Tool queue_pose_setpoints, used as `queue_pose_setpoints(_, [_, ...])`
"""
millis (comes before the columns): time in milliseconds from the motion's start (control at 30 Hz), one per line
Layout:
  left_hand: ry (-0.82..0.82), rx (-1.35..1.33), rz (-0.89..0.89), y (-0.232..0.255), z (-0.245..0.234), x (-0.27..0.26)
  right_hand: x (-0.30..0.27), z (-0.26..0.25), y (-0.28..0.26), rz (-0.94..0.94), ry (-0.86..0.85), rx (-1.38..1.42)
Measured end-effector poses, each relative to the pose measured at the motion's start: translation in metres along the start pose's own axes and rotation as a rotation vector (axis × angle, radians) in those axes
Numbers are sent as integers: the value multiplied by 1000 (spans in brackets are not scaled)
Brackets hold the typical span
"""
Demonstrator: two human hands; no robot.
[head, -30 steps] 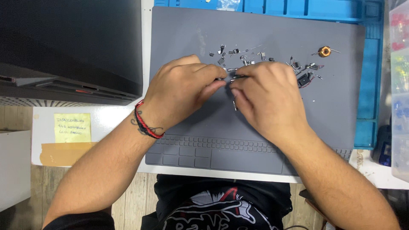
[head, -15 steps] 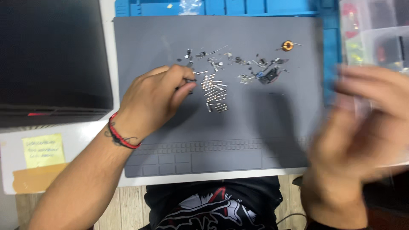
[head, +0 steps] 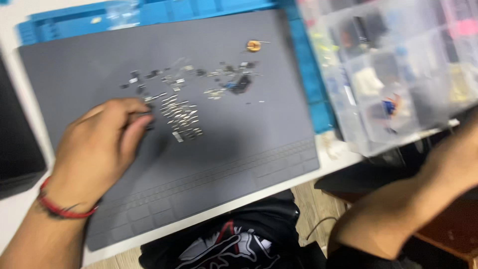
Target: The person sorts small electronic components, primarily cylindrical capacitors, on a gray mat. They pick up components, separate them, and place them into a clear plastic storage box with multiple compartments.
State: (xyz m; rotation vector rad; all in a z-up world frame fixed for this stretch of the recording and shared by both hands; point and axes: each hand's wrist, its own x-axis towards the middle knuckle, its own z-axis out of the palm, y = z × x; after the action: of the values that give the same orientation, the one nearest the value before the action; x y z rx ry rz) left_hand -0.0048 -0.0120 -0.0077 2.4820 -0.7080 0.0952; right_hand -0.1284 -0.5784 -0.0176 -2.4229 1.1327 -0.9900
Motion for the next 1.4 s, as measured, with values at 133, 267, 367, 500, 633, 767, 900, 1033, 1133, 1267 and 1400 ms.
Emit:
queue_pose_setpoints(133, [-2, 18, -11, 1, 2, -2, -7, 0, -45, -523, 159, 433])
queue_pose_setpoints(267, [-15, 55, -39, -2, 4, -4, -16, -11, -66, -550, 56, 407])
queue_pose_setpoints(367, [-11, 62, -41, -2, 5, -5, -22, -15, -77, -572, 45, 430])
queue_pose_setpoints(500, [-5, 21, -39, 2, 2, -1, -20, -2, -56, -455, 95, 554])
queue_pose_setpoints(633, [51, 31, 48, 6, -3, 6, -59, -2, -93, 66, 206, 484])
queue_pose_setpoints(767, [112, -66, 209, 10, -10, 9, -110, -24, -173, -703, 18, 704])
queue_pose_setpoints(900, [124, -341, 122, 12, -10, 8, -133, -25, -265, -1187, -745, 346])
queue_pose_setpoints(1033, [154, -443, 11, 9, -6, 7, -161, 28, -296, -1327, -771, 449])
queue_pose_setpoints(1133, [147, -540, -15, 4, -6, 7, -177, 59, -306, -1299, -925, 649])
queue_pose_setpoints(1267, [135, -666, -24, 2, -1, 5, -191, 70, -306, -1159, -881, 980])
queue_pose_setpoints(1400, [141, -682, -68, 9, -1, 5, -193, 70, -303, -1132, -870, 1021])
